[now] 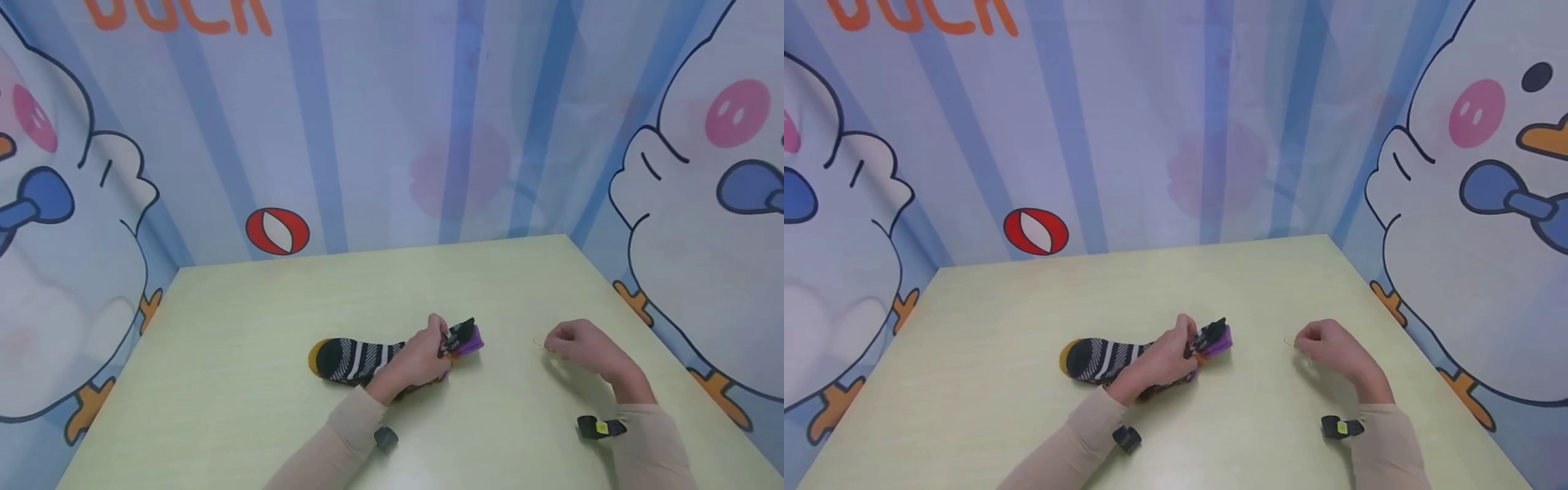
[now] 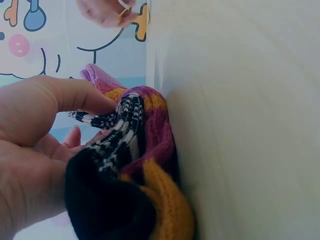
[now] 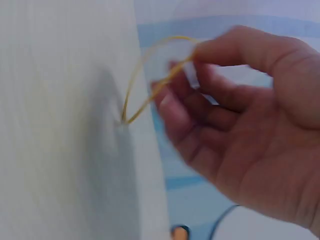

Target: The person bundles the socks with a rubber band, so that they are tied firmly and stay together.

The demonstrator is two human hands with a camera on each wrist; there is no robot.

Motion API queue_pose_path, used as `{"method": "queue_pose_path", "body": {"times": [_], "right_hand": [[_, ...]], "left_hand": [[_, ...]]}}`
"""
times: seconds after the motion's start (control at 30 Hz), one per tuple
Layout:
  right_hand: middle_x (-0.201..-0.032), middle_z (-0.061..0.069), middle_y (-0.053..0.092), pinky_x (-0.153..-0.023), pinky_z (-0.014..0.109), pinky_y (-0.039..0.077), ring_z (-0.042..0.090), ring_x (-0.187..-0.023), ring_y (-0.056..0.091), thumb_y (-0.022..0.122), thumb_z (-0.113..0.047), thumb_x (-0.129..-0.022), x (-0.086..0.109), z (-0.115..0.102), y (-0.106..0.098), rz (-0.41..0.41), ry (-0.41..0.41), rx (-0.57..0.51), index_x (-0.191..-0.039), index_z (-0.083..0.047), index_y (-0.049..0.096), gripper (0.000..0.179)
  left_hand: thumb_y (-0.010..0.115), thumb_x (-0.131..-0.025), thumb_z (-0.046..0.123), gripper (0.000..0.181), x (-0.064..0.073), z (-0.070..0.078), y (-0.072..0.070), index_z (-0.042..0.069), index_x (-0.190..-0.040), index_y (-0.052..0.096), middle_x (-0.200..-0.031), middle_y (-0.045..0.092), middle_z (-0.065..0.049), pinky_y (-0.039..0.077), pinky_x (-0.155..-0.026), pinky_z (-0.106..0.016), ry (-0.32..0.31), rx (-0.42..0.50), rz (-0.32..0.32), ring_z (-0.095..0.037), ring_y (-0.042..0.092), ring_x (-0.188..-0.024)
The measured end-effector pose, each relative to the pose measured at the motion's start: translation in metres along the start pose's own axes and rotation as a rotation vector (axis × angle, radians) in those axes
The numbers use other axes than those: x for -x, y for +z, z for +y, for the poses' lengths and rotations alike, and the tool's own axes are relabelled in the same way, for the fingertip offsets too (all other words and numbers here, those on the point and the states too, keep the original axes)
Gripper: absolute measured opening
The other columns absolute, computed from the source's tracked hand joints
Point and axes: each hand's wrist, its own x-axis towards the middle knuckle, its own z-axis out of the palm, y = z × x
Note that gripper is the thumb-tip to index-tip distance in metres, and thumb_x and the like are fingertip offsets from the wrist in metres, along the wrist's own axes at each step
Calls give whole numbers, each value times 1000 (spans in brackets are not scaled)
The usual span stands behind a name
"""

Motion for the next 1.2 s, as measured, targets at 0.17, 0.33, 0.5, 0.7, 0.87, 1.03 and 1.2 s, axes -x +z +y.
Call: {"method": "queue_pose_path", "body": {"times": [0.17,0.33,0.5,0.7,0.87,1.03,1.2], "right_hand": [[-97,14,69,-82,33,57,23,-91,69,55,-16,-102,-12,-5,14,-42,-48,-441,-104,11,63,28],[-91,6,71,-86,35,56,22,-94,71,47,-11,-105,-18,-15,29,-173,-89,-795,-94,-6,67,23],[-91,4,68,-99,37,49,19,-94,66,24,-5,-109,-24,-20,37,-339,-185,-1229,-94,-8,68,47],[-105,11,66,-102,39,46,24,-101,63,14,-5,-109,-26,-20,39,-503,-172,-1558,-115,1,63,50],[-121,8,62,-94,34,51,23,-106,61,18,11,-102,-19,-22,41,-452,-168,-1549,-128,-4,59,52],[-135,-7,58,-77,21,53,19,-112,61,35,13,-100,-15,-29,42,-317,-140,-1437,-135,-18,55,52],[-131,0,64,-73,17,54,22,-109,65,41,0,-106,-16,-37,45,-265,-86,-1336,-141,-3,27,38]], "left_hand": [[68,-86,1,45,2,-2,-1,10,-116,36,-89,58,-9,45,-56,-26,32,-37,-2,-16,54,-66],[68,-86,1,45,3,-2,-1,10,-116,36,-88,57,-8,45,-56,-25,45,-45,-8,-15,53,-65],[68,-87,1,45,2,-3,-1,10,-117,36,-87,57,-8,45,-56,-25,48,-51,-16,-15,53,-64],[67,-86,1,45,1,-4,0,10,-117,36,-86,56,-8,44,-56,-25,61,-63,-9,-15,52,-64],[68,-87,1,45,1,-2,0,9,-117,36,-87,56,-8,44,-56,-25,56,-63,-11,-16,52,-66],[68,-87,2,45,0,-2,-1,9,-117,36,-87,56,-8,43,-57,-25,57,-67,-6,-16,52,-67],[68,-87,2,44,0,-2,-1,9,-118,36,-85,55,-7,42,-56,-24,59,-67,-13,-15,50,-65]]}}
